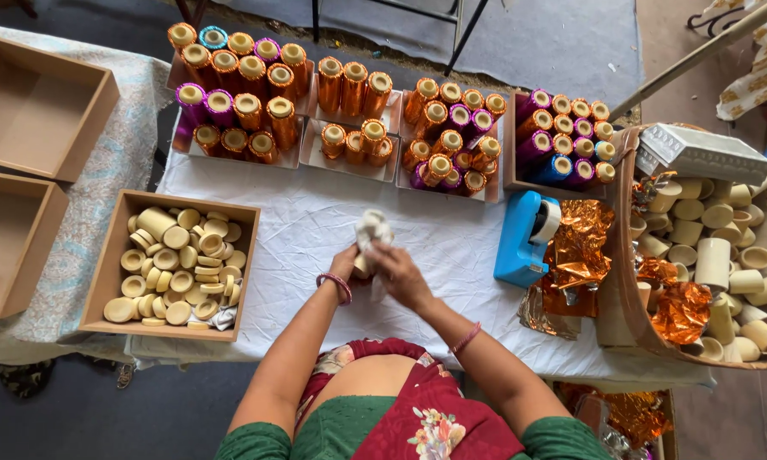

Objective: Wrapping clay diyas and small cylinders with paper or cloth.

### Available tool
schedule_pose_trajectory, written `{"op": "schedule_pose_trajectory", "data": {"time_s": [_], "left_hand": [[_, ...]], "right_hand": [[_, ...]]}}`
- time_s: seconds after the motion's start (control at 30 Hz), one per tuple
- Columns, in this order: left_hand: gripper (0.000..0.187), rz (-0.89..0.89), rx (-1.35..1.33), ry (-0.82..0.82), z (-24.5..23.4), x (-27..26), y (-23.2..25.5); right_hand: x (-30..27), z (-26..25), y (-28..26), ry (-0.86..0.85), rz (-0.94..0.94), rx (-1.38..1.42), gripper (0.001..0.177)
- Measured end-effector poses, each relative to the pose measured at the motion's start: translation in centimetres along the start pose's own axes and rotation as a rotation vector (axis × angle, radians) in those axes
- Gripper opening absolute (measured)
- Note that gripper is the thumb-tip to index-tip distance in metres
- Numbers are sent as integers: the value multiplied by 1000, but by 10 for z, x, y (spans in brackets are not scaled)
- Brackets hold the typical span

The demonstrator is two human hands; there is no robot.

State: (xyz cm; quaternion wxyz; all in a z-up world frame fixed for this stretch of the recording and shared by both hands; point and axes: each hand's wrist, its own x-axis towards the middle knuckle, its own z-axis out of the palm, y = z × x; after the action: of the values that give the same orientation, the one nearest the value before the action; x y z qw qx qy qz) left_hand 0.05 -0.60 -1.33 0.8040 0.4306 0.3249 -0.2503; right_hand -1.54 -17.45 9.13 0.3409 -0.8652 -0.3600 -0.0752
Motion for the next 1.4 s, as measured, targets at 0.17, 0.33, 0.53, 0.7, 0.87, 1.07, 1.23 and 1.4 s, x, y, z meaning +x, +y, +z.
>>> {"op": "schedule_pose_trajectory", "data": {"time_s": [0.17,0.33,0.53,0.7,0.87,1.07,1.23,1.4], "left_hand": [[48,-37,4,-16,17,-43,26],[50,-50,37,-2,17,-42,24],[45,-10,48,6,-1,-14,5],[42,6,128,12,5,-22,8],[45,50,144,19,-1,-5,-1],[48,328,318,11,-1,-10,-13],[60,1162,1208,217,9,-54,-4],[16,1179,1344,61,91,-207,113]], "right_hand": [[9,-6,86,-31,546,248,24],[26,-36,96,-413,619,855,17],[25,6,16,64,52,105,33],[20,-2,19,106,132,-15,36],[10,4,-6,-25,90,-71,37],[21,-2,19,94,175,-88,33],[8,-1,3,99,99,-105,40],[-27,32,48,-63,-15,-169,25]]}}
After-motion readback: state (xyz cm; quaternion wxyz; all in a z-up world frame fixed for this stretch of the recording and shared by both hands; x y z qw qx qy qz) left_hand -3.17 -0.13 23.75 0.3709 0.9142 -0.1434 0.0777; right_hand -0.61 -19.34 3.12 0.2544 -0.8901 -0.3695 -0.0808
